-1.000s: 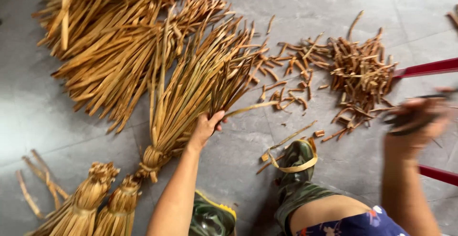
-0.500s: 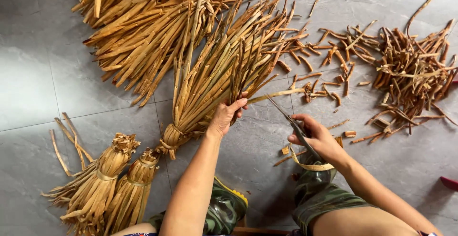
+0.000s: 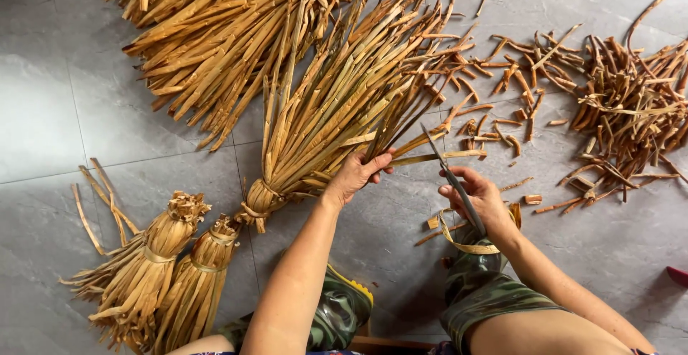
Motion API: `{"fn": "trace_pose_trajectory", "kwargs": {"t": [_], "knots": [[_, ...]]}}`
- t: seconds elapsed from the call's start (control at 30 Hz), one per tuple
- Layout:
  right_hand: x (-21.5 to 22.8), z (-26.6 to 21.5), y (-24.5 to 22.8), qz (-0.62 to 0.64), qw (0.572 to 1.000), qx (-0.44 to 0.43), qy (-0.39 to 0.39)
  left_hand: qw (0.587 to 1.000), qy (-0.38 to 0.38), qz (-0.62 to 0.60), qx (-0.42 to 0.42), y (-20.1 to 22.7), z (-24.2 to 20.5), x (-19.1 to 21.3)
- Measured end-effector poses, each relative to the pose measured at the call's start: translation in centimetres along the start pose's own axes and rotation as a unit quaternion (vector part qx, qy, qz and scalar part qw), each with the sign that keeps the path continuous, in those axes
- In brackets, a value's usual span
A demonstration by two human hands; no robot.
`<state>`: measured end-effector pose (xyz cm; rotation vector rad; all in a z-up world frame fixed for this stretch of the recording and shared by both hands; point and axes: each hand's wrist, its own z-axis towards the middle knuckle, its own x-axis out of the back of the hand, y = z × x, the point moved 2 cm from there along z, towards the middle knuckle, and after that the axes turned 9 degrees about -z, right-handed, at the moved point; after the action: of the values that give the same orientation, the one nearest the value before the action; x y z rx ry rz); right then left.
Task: Bundling and trimming dried plant stalks using scissors and thin plant strips for binding.
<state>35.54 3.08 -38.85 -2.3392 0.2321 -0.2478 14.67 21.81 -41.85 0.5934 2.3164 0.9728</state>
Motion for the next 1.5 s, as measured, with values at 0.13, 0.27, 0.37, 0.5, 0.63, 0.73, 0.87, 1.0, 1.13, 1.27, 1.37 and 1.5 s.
{"fn": "trace_pose_trajectory", "kwargs": {"t": [0.13, 0.27, 0.37, 0.5, 0.63, 0.73, 0.87, 1.0, 1.13, 1.27, 1.37, 1.5], "knots": [[0.6, -1.1, 0.5, 0.007, 0.999, 0.018, 0.05, 1.0, -0.023, -0.008, 0.017, 0.4, -0.6, -0.5], [1.8, -0.6, 1.9, -0.039, 0.995, 0.092, 0.032, 1.0, -0.012, -0.015, 0.011, 0.4, -0.4, -0.6], [2.1, -0.3, 0.7, -0.015, 0.998, 0.06, -0.009, 1.0, -0.006, 0.006, -0.004, 0.1, -0.2, -0.5], [3.0, 0.0, -1.5, -0.068, 0.995, 0.073, -0.026, 0.998, 0.001, 0.061, 0.009, -0.7, 0.0, -0.3], [3.5, 0.3, -1.6, -0.08, 0.994, 0.072, -0.034, 0.996, 0.002, 0.08, 0.036, -0.7, 0.1, -0.5], [3.9, 1.0, -0.3, -0.096, 0.993, 0.063, -0.029, 0.995, 0.009, 0.093, 0.029, -0.8, -0.4, -0.7], [4.6, 0.2, -0.2, -0.071, 0.996, 0.036, -0.041, 0.995, 0.026, 0.096, 0.012, -0.1, -0.8, -0.9], [4.3, 0.7, -0.3, -0.04, 0.996, 0.066, -0.054, 0.993, 0.001, 0.11, 0.032, -0.3, -0.6, -0.7], [4.0, 2.5, 1.5, 0.008, 0.998, -0.016, -0.057, 0.992, -0.036, 0.102, 0.058, -0.6, -0.6, -0.7], [3.9, 1.0, 1.3, 0.025, 0.999, -0.022, -0.01, 0.994, -0.038, 0.082, 0.066, -1.5, -0.1, -0.1], [4.3, -0.4, 1.4, -0.071, 0.995, -0.022, 0.069, 0.995, -0.022, 0.079, 0.063, -1.6, 0.1, -0.2], [3.8, -1.6, -0.8, -0.083, 0.994, 0.072, -0.012, 0.992, -0.011, 0.119, 0.047, -1.8, 0.5, -0.6]]}}
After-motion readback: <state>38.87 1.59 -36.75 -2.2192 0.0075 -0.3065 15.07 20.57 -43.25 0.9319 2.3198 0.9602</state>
